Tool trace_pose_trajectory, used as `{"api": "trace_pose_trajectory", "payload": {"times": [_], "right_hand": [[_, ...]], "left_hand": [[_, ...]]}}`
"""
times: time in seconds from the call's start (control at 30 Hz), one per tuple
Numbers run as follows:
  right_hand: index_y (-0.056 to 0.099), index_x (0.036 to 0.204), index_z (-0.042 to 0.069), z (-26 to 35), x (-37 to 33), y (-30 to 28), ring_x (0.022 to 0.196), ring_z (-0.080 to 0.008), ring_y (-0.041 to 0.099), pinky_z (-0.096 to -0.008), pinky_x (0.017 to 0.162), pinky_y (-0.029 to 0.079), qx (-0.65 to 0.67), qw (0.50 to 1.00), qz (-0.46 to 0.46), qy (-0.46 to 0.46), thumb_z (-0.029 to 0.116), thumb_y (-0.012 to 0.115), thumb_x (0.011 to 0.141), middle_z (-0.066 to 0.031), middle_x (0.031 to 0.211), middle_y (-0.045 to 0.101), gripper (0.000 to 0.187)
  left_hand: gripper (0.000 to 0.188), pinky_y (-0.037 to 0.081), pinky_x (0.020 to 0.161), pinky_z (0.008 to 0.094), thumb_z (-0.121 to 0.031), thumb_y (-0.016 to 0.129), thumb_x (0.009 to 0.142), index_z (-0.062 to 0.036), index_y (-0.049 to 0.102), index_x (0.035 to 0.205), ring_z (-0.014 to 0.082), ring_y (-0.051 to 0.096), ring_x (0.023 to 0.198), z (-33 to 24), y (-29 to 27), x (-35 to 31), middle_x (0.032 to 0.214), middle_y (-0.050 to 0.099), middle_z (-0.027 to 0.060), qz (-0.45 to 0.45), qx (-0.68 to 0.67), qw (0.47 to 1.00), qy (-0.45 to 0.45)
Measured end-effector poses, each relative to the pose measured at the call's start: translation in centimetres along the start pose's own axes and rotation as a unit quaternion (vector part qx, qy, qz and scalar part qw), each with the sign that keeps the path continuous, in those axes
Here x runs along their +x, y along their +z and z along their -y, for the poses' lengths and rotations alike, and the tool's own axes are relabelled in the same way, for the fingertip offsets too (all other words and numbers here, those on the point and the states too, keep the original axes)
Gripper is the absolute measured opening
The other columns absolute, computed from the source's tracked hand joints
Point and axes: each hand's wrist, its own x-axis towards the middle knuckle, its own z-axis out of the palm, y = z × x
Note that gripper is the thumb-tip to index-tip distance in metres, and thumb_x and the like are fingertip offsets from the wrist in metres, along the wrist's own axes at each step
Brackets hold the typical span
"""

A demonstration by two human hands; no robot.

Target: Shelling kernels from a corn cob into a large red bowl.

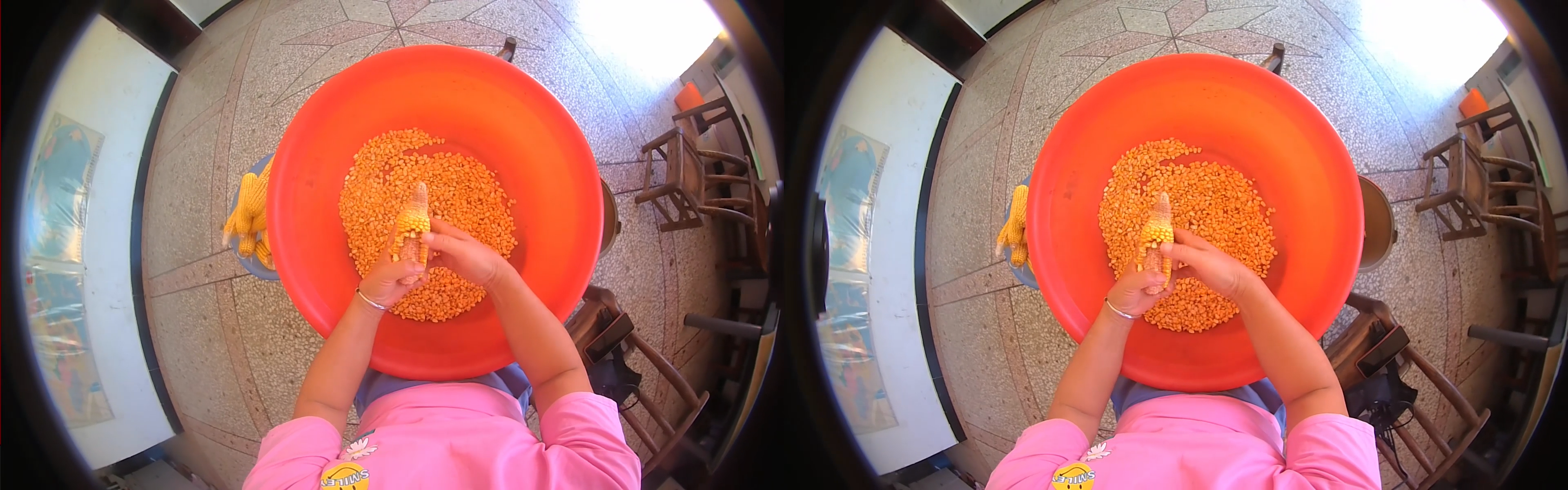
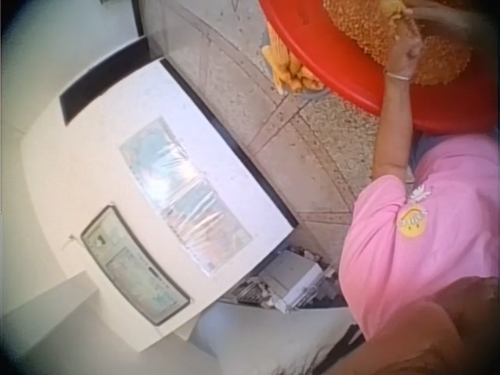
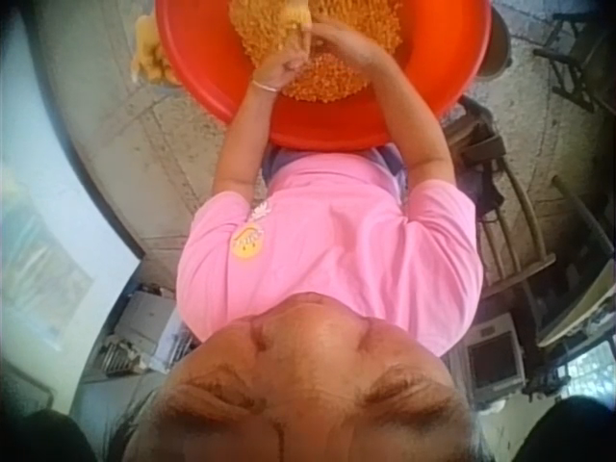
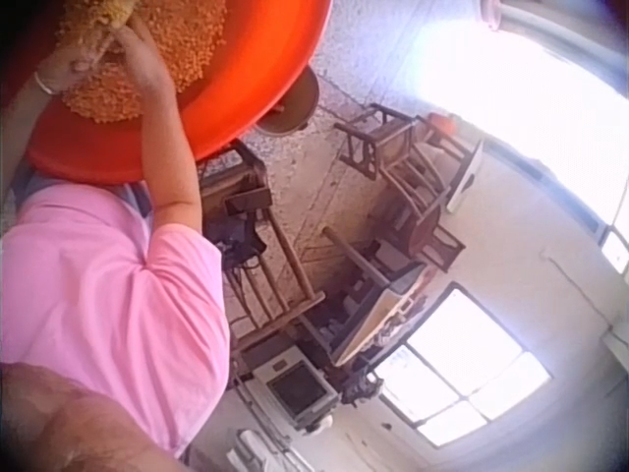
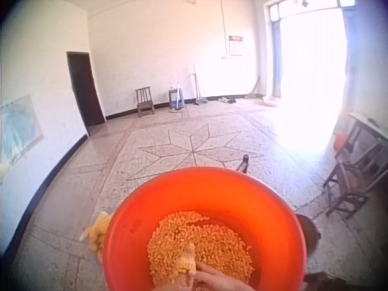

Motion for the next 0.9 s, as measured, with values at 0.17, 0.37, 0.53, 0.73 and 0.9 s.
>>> {"api": "trace_pose_trajectory", "payload": {"times": [0.17,0.37,0.53,0.73,0.9], "right_hand": [[0.043,0.123,0.002,0.0,0.0,1.0,0.092,-0.0137,0.052,-0.0308,0.079,0.045,-0.009,0.997,-0.072,0.006,0.028,0.056,0.089,-0.0059,0.104,0.054,0.045],[0.042,0.123,0.001,-0.3,0.1,1.2,0.093,-0.0127,0.051,-0.0291,0.078,0.045,-0.086,0.992,-0.086,-0.014,0.027,0.056,0.09,-0.0063,0.105,0.054,0.044],[0.04,0.126,0.002,-0.3,-0.2,0.7,0.098,-0.014,0.052,-0.0308,0.083,0.045,-0.023,0.999,-0.01,-0.021,0.024,0.054,0.091,-0.0068,0.109,0.054,0.044],[0.034,0.131,0.002,0.8,-0.4,0.5,0.103,-0.0162,0.051,-0.0332,0.088,0.044,-0.006,0.999,0.044,0.012,0.026,0.054,0.09,-0.0074,0.115,0.051,0.052],[0.038,0.128,0.001,0.3,-0.1,-0.2,0.097,-0.0157,0.053,-0.033,0.084,0.046,-0.018,1.0,0.022,0.005,0.029,0.056,0.089,-0.0078,0.111,0.053,0.051]], "left_hand": [[0.065,0.044,0.054,0.024,0.004,0.055,0.069,-0.0146,0.033,0.127,0.0093,0.05,0.061,0.2,1.5,-0.1,0.076,0.052,0.002,-0.087,0.066,0.994,0.012],[0.077,0.039,0.045,0.0222,0.005,0.052,0.07,-0.0184,0.023,0.136,0.0073,0.042,0.046,0.5,1.3,0.4,0.075,0.05,0.0028,-0.066,0.159,0.985,0.022],[0.083,0.034,0.041,0.0181,0.006,0.054,0.068,-0.0166,0.019,0.139,0.0082,0.046,0.052,-0.2,1.3,-0.1,0.077,0.051,0.0034,-0.041,0.111,0.993,0.008],[0.05,0.04,0.049,0.0226,-0.004,0.056,0.07,-0.0083,0.043,0.118,0.0098,0.048,0.058,-0.4,-0.5,-0.4,0.081,0.051,0.0031,0.002,0.034,0.999,-0.017],[0.037,0.041,0.05,0.0222,-0.008,0.058,0.069,-0.0067,0.048,0.105,0.0117,0.051,0.062,-0.2,0.0,-0.2,0.084,0.052,0.0029,0.008,0.017,1.0,0.0]]}}
